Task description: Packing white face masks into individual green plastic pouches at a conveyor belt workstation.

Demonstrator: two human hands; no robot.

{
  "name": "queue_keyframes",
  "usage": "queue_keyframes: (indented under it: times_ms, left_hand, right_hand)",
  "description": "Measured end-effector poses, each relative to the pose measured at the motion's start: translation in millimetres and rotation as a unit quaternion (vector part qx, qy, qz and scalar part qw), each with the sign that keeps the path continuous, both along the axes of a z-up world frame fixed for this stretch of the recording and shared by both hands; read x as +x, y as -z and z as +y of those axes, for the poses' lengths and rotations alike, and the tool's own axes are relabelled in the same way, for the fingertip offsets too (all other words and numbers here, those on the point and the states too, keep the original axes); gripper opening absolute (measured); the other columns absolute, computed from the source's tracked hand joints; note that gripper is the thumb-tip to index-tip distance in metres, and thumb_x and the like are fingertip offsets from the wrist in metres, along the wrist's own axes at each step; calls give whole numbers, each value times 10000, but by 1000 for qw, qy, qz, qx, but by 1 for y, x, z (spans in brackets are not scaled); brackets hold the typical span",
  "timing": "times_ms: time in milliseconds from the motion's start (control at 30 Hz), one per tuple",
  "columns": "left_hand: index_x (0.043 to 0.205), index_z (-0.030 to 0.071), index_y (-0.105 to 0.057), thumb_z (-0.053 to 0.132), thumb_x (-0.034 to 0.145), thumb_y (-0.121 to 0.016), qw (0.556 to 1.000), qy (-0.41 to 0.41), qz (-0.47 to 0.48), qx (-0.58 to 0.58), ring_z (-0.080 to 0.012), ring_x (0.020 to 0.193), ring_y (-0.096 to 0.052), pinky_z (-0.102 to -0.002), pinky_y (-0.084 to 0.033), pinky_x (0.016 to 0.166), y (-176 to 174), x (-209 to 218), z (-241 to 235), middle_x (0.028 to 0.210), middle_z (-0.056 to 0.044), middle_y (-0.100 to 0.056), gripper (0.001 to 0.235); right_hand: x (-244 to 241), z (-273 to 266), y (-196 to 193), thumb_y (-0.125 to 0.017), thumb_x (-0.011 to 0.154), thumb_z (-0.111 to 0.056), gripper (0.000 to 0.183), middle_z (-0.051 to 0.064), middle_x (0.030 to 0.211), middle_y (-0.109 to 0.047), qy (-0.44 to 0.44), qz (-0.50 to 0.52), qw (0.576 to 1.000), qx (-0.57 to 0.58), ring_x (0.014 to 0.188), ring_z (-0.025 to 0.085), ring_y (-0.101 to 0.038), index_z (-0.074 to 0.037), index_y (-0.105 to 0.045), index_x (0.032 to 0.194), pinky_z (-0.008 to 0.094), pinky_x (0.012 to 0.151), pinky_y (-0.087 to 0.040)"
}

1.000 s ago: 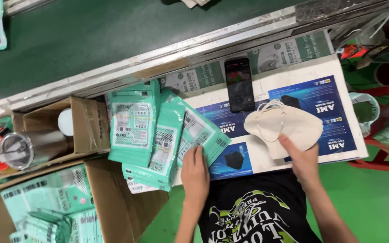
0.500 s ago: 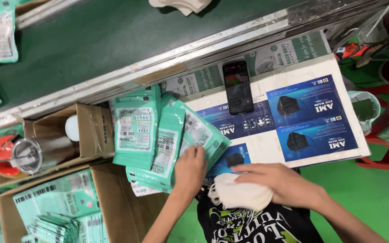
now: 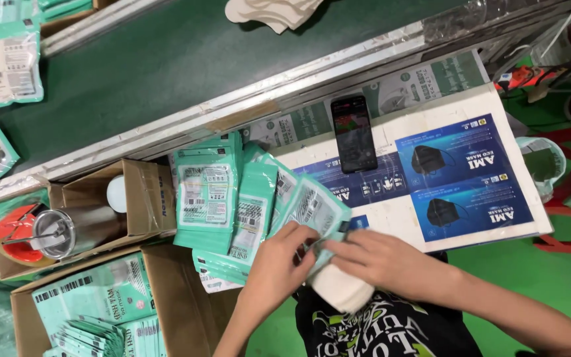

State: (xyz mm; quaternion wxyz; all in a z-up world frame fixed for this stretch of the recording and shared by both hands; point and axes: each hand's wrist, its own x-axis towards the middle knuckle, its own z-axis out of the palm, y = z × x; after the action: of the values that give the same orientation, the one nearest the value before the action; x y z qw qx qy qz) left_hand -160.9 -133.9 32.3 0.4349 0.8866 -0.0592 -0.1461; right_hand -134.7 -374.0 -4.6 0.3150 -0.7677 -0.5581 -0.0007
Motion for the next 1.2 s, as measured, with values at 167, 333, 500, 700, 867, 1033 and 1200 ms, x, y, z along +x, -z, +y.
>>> queue_keyframes:
  times_ms: [167, 333, 500, 700, 867, 1033, 1200]
  left_hand:
    - [1060, 59, -676, 28, 845, -683, 999, 0, -21, 32, -296, 705, -719, -401, -562, 630, -16, 10, -1, 966, -121, -654, 218]
    - [1057, 54, -661, 15, 820, -679, 994, 34, -53, 86, -334, 726, -706, -441, -550, 619, -5, 6, -8, 1016, -131, -646, 241]
    - [1089, 45, -653, -21, 812, -679, 991, 46, -94, 83, -384, 787, -688, -468, -540, 654, -1, 12, -5, 1020, -149, -641, 286]
    - [1163, 80, -701, -18, 847, -671, 982, -158, -104, 19, -267, 711, -719, -375, -573, 631, -10, 11, 11, 1010, -115, -642, 332]
    - [1202, 70, -700, -17, 816, -711, 959, -153, -229, 63, -273, 792, -689, -363, -560, 688, 21, -16, -24, 1066, -120, -622, 395]
    - [1223, 70, -703, -31, 809, -719, 940, -185, -287, 6, -241, 798, -682, -338, -570, 703, 23, -8, -54, 1088, -117, -615, 426]
    - [1216, -20, -665, 4, 839, -756, 949, -155, -274, -1, -264, 752, -696, -339, -574, 641, 37, -6, -83, 1109, -189, -607, 389]
  right_hand:
    - [-8, -5, 16, -656, 778, -120, 370, 169, 1340, -560, 5, 58, 997, -54, 1059, 343, -618, -27, -624, 1135, 454, 889, -535]
    - [-9, -2, 6, -621, 735, -98, 410, 188, 1395, -551, 57, 2, 998, 33, 1085, 344, -624, -45, -632, 1142, 428, 885, -542]
    - [-8, -6, 17, -666, 709, -68, 333, 171, 1364, -589, 40, 56, 994, -82, 1014, 322, -613, -16, -636, 1037, 445, 877, -536]
    - [-14, -38, 11, -716, 666, -58, 450, 185, 1453, -601, 67, 153, 986, -28, 1144, 338, -664, -36, -674, 1113, 417, 908, -547]
    - [-27, -57, 67, -813, 796, -39, 448, 132, 1264, -750, 177, 468, 842, 203, 1115, 262, -725, -34, -713, 1232, 386, 941, -616]
    - [-19, -34, 62, -760, 788, 42, 547, 142, 1194, -699, 371, 591, 603, 387, 1051, 231, -697, 24, -603, 1312, 384, 883, -583]
    - [-26, -30, 74, -755, 799, 31, 502, 137, 1193, -731, 423, 583, 617, 317, 1039, 210, -712, 41, -639, 1288, 355, 873, -588]
